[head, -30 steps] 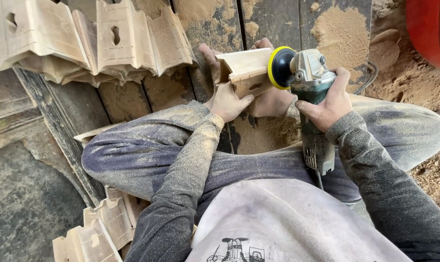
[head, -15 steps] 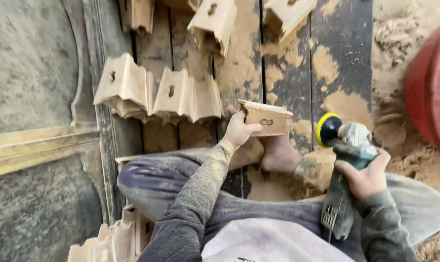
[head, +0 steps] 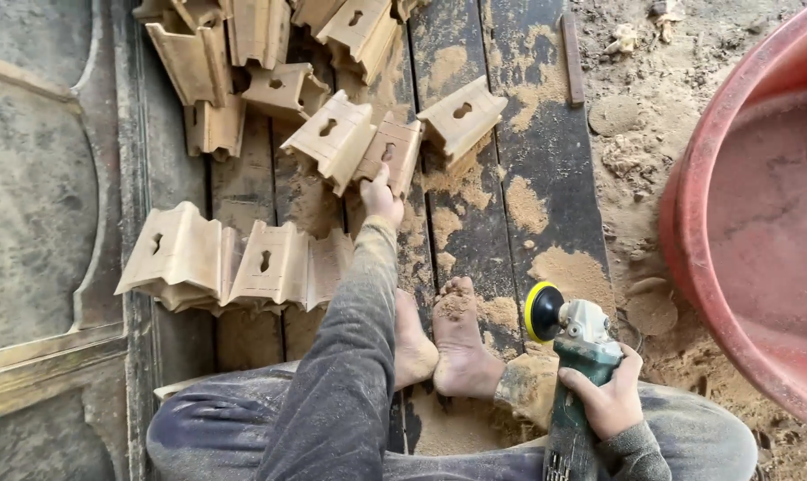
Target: Sanding small decorative wooden components using a handheld angle grinder with a sanding disc
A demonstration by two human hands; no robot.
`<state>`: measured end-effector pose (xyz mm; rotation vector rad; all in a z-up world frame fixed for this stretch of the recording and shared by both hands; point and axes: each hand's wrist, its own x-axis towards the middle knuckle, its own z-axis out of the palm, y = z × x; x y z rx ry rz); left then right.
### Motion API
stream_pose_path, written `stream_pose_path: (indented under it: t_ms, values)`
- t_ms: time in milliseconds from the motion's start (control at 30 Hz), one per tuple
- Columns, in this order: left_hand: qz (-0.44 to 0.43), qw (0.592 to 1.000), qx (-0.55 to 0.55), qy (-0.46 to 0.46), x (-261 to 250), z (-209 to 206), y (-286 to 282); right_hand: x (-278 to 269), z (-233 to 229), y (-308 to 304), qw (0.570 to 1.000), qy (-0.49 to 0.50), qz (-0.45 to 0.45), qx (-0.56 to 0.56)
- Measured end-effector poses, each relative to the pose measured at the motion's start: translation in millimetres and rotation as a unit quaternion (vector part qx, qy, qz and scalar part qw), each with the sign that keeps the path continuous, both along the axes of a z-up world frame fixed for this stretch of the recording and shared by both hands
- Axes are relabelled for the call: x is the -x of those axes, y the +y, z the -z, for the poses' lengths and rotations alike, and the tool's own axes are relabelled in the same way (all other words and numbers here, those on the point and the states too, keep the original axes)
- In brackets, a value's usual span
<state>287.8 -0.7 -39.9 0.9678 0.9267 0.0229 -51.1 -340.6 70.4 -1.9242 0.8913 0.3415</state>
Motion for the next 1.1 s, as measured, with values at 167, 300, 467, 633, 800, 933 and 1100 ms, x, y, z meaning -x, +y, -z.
stream_pose_path:
  t_ms: [167, 300, 467, 633, 800, 933, 1100]
  values:
    - [0.090, 0.961, -0.144, 0.218, 31.0, -131.1, -56.0, -3.3, 0.9, -10.7, 0.998, -0.007, 0.054, -0.033]
    - [0.039, 0.972, -0.227, 0.044, 42.9, -58.0, -127.6, 10.4, 20.0, -29.8, 0.995, -0.067, 0.061, -0.051]
    - [0.093, 0.949, -0.281, 0.107, -35.2, 4.3, -175.2, 3.0, -45.5, -25.8, 0.985, 0.026, 0.170, -0.009]
    - [0.137, 0.961, -0.224, 0.085, -40.6, -13.9, -169.3, 14.2, -41.2, -42.3, 0.959, -0.070, 0.234, -0.143]
    - [0.079, 0.951, -0.279, -0.104, 14.5, 48.8, -179.6, 3.2, -44.1, -38.9, 0.947, -0.100, 0.221, -0.209]
    - [0.264, 0.931, -0.221, -0.124, 132.4, -41.0, -121.1, 5.8, 7.4, -61.9, 0.967, -0.150, 0.134, -0.159]
    - [0.461, 0.856, -0.234, -0.013, 242.3, -113.4, -52.7, -4.9, 14.8, -60.7, 0.959, -0.200, 0.020, -0.200]
